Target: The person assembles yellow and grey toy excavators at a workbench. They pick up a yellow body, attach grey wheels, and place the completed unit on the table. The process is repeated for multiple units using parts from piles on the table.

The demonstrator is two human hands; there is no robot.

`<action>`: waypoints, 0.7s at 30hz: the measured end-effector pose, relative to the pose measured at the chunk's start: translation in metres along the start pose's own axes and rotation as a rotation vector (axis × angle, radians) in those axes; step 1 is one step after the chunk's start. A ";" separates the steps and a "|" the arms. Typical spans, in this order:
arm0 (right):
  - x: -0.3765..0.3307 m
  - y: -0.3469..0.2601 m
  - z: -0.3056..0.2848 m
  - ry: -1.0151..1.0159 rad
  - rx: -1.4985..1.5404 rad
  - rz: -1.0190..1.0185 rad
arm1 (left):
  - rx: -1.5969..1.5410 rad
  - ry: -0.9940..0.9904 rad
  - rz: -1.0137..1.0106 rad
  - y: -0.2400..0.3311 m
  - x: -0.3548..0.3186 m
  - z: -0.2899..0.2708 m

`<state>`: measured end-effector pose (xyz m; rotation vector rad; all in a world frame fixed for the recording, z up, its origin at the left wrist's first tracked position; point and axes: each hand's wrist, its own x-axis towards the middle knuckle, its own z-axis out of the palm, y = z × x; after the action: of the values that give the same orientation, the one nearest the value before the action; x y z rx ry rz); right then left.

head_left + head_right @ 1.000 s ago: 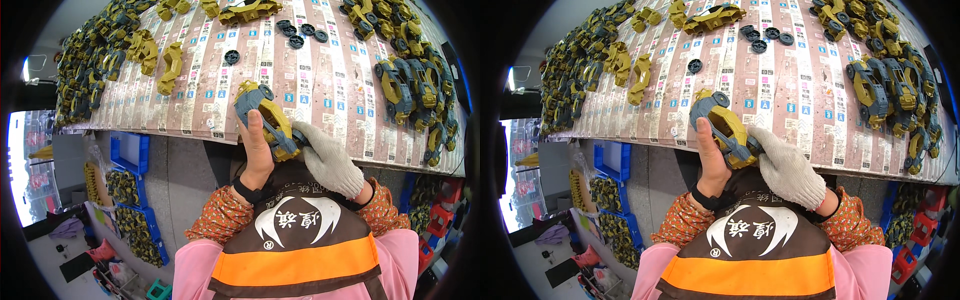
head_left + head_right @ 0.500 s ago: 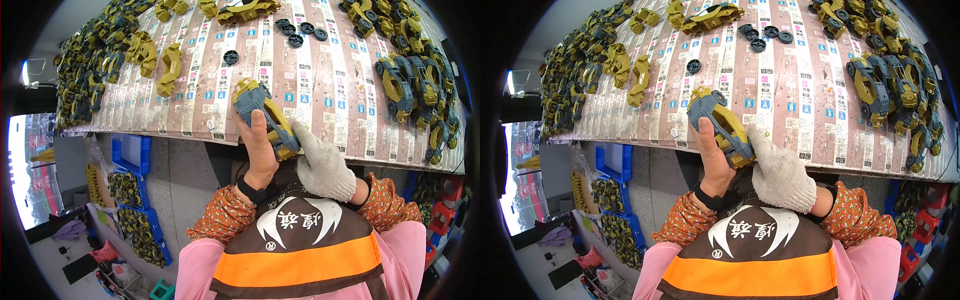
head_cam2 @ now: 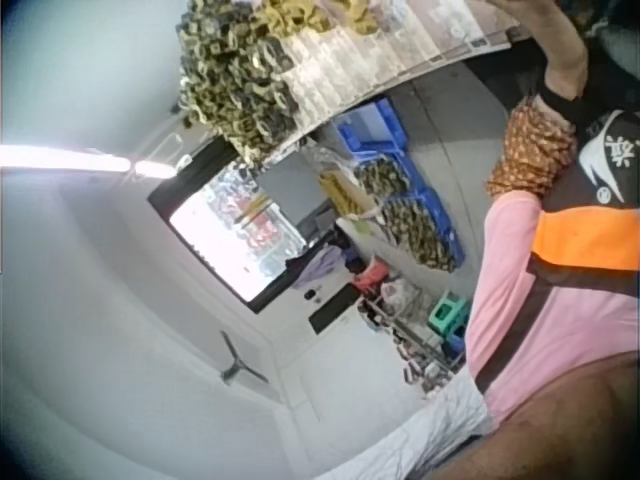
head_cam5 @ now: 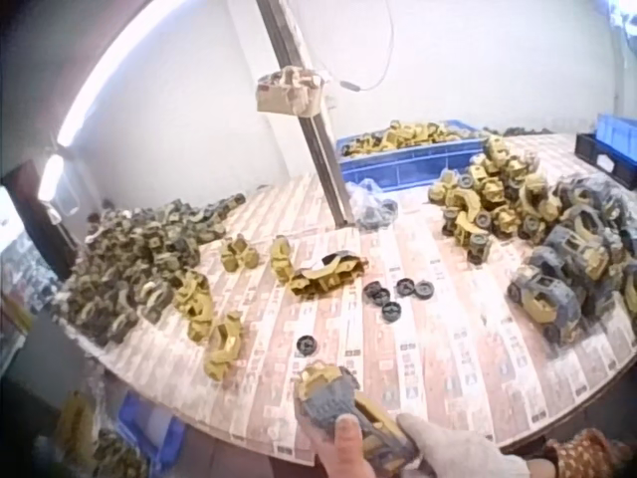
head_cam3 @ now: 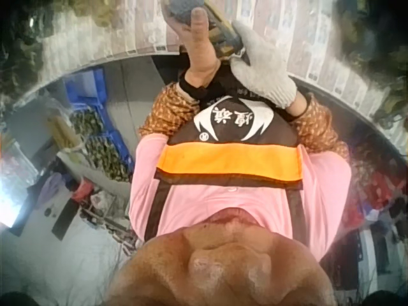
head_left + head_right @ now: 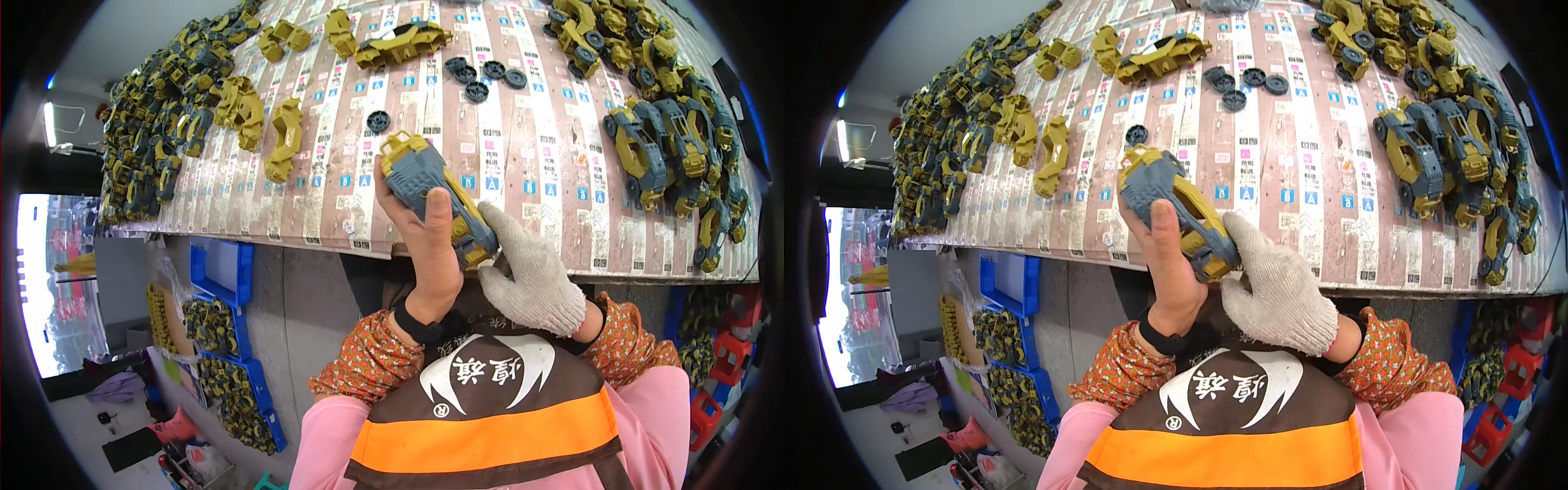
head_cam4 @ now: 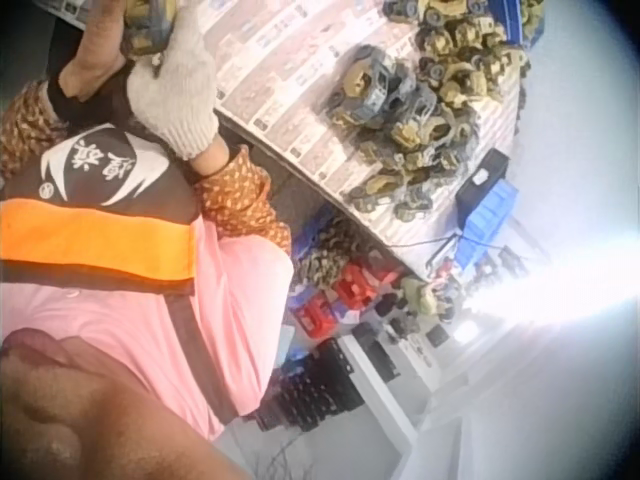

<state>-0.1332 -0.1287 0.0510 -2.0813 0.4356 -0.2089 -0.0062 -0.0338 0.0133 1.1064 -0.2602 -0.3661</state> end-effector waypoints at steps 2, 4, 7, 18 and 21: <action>0.007 -0.004 -0.012 -0.045 0.029 0.071 | -0.012 -0.088 -0.027 0.002 0.005 -0.003; 0.013 -0.013 -0.028 -0.118 0.068 0.199 | -0.041 -0.114 -0.075 0.006 0.002 0.000; 0.013 0.000 -0.024 0.153 -0.197 -0.111 | -0.138 -0.156 -0.114 0.012 -0.001 0.008; 0.015 0.024 -0.058 0.152 0.752 0.230 | -0.375 -0.383 -0.404 0.027 -0.010 0.011; 0.010 0.033 -0.066 0.187 1.039 0.160 | -0.269 -0.357 -0.379 0.022 0.000 -0.005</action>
<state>-0.1517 -0.2002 0.0571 -1.0089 0.4660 -0.4280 -0.0013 -0.0207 0.0311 0.8165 -0.3050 -0.9141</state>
